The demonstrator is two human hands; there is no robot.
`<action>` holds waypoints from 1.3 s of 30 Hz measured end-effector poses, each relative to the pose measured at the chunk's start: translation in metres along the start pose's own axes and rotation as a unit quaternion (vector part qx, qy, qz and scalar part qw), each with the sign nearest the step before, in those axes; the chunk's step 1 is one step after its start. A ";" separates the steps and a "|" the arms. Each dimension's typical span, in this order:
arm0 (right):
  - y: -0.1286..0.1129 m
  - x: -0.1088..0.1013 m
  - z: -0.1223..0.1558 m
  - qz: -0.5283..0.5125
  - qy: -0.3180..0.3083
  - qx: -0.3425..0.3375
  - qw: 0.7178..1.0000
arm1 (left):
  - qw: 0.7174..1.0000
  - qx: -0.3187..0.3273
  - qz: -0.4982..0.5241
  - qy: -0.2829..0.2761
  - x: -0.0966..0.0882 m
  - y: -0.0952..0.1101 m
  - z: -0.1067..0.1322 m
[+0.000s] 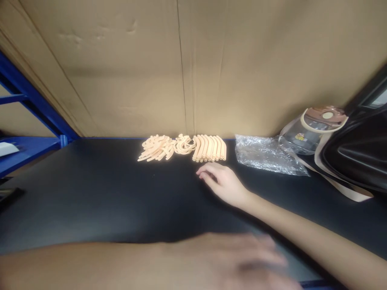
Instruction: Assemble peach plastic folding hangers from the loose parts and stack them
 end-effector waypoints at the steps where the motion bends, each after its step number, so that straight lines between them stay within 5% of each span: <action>1: -0.002 0.000 0.000 0.023 -0.005 -0.028 0.999 | 0.997 -0.068 0.020 0.029 -0.016 -0.011 0.018; 5: -0.011 0.004 0.000 0.106 -0.029 -0.101 0.989 | 0.961 -0.236 0.015 0.143 -0.053 -0.057 0.092; 8: -0.015 0.008 0.001 0.171 -0.057 -0.111 0.977 | 0.927 -0.347 -0.011 0.143 -0.052 -0.084 0.126; 11: -0.016 0.014 0.004 0.215 -0.099 -0.126 0.963 | 0.910 -0.400 -0.021 0.107 -0.046 -0.095 0.135; 21: -0.013 0.015 0.005 0.210 -0.172 -0.102 0.957 | 0.915 -0.394 -0.037 0.080 -0.045 -0.096 0.135; 34: -0.012 0.015 0.005 0.184 -0.167 -0.094 0.964 | 0.918 -0.385 -0.059 0.080 -0.043 -0.094 0.136; 39: -0.011 0.014 0.006 0.194 -0.172 -0.094 0.961 | 0.928 -0.299 -0.155 0.160 -0.059 -0.093 0.135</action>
Point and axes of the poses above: each hand's wrist, its own z-axis away from the middle knuckle, its own x-axis out of the palm, y = z × x, the point moved 3 cm from there along -z, towards the middle knuckle, and after that the axes turned 15 degrees about z, right-handed, at the moved point
